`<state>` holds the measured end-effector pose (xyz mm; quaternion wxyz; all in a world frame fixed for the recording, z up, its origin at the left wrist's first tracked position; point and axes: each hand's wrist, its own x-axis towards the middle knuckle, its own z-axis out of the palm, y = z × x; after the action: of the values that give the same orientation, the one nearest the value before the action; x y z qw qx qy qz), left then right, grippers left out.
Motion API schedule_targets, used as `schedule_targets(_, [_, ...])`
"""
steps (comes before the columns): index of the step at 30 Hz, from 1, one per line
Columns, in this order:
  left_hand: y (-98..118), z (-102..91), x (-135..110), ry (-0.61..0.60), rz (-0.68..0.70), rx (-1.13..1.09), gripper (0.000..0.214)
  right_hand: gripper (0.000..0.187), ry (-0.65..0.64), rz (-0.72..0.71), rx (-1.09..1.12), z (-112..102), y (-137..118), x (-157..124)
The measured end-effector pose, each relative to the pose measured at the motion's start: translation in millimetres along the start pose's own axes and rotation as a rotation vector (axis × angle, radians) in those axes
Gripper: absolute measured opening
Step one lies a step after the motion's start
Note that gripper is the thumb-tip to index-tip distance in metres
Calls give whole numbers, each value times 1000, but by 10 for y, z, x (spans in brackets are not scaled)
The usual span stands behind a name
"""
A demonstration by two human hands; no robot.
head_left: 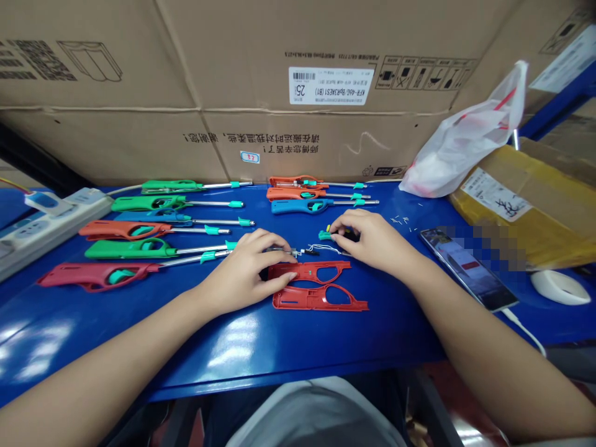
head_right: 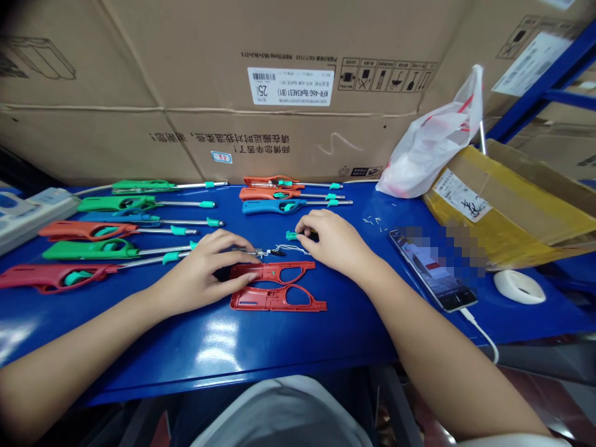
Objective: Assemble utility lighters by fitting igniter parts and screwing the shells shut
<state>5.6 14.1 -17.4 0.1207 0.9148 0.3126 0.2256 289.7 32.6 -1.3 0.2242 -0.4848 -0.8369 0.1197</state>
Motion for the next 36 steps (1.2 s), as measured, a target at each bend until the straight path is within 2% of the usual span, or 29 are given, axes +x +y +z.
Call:
schedule_targets(3, [15,-7,3,-11,3,4,23,20,38,-39,-86,-84,-34,-13])
schedule_targets(4, [20,-11,3,-12,2,8,24,21,79,-45,-115,-145,-72,-15])
schedule_targets(7, [27,-26,-2,-30,-2,15,27,19,85,-27,-269,-395,-222,-4])
schedule_targets(8, [26,-29,-5,-48,-4,14,27,17,21,-12,-346,-482,-265,4])
schedule_targets(10, [16,-31,-13,-87,-16,0,28,12,-189,25,-440,-622,-315,18])
schedule_targets(12, [-1,-23,-21,-103,-36,-27,29,15,-421,99,-421,-692,-309,17])
schedule_targets(14, [-21,-8,-25,-88,-56,-57,31,13,-513,169,-373,-684,-262,-1])
schedule_targets(19, [-37,26,-22,-45,-80,-81,35,11,-468,185,-309,-491,-100,-20])
schedule_targets(22, [-18,36,-26,-26,-88,-68,36,9,-393,164,-309,-403,-8,31])
schedule_targets(25, [4,40,-38,-18,-85,-47,35,10,-308,111,-304,-357,101,81])
schedule_targets(30, [40,38,-50,-37,-98,-53,29,4,-238,-2,-236,-307,267,86])
schedule_targets(33, [58,32,-44,-16,-114,-76,31,11,-168,-43,-208,-252,267,85])
schedule_targets(36, [41,21,-36,63,-142,-91,31,16,-34,-69,-200,-126,183,120])
